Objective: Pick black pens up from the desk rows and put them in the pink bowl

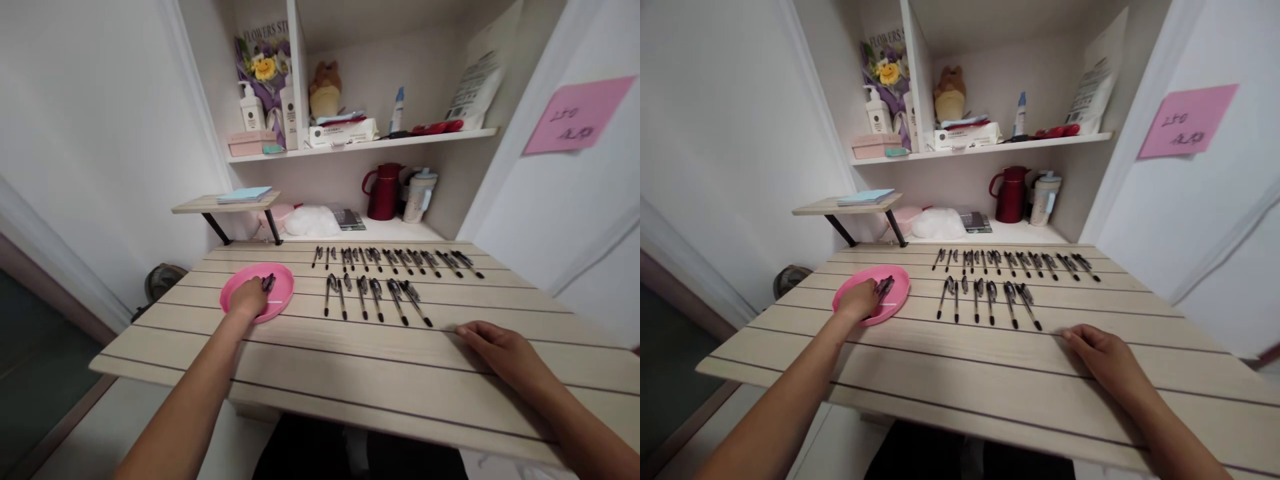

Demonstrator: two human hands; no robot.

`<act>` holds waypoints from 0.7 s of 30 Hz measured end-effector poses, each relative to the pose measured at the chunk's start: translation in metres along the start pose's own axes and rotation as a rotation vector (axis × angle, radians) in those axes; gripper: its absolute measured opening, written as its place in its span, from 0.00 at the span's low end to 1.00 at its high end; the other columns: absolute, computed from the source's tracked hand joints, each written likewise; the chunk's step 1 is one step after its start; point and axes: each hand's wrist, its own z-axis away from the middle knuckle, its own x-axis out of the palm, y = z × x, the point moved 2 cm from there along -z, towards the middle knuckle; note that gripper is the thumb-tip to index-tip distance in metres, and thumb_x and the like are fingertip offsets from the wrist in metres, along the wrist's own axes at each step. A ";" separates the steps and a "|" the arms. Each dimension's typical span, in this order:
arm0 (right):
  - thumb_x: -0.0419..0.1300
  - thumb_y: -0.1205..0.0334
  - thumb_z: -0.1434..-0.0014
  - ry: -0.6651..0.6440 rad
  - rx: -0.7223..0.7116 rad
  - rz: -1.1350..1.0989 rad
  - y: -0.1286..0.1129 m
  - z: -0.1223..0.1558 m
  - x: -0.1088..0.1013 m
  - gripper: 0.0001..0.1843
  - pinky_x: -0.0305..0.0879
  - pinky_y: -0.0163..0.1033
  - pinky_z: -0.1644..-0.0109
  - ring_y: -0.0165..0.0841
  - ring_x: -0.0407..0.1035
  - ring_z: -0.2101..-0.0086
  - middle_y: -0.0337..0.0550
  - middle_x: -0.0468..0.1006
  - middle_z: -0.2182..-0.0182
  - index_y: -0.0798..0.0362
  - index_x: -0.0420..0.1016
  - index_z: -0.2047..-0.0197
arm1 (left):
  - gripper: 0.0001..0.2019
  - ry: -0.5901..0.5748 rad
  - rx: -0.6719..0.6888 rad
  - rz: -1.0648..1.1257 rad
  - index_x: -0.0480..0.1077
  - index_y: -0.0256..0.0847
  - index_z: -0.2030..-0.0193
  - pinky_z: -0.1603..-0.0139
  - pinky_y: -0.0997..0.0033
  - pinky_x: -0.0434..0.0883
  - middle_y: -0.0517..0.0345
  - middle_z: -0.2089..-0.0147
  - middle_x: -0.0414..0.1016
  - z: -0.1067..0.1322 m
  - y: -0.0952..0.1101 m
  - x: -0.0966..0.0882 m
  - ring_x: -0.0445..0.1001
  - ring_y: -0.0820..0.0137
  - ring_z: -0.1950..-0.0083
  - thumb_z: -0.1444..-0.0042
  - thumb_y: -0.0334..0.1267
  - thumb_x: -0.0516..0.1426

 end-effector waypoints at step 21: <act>0.49 0.47 0.47 -0.065 0.023 0.192 -0.008 -0.006 0.007 0.19 0.55 0.35 0.73 0.33 0.65 0.76 0.40 0.73 0.80 0.52 0.71 0.74 | 0.15 0.317 0.415 0.202 0.69 0.38 0.56 0.60 0.67 0.65 0.48 0.54 0.72 0.025 0.054 -0.020 0.69 0.62 0.54 0.45 0.38 0.46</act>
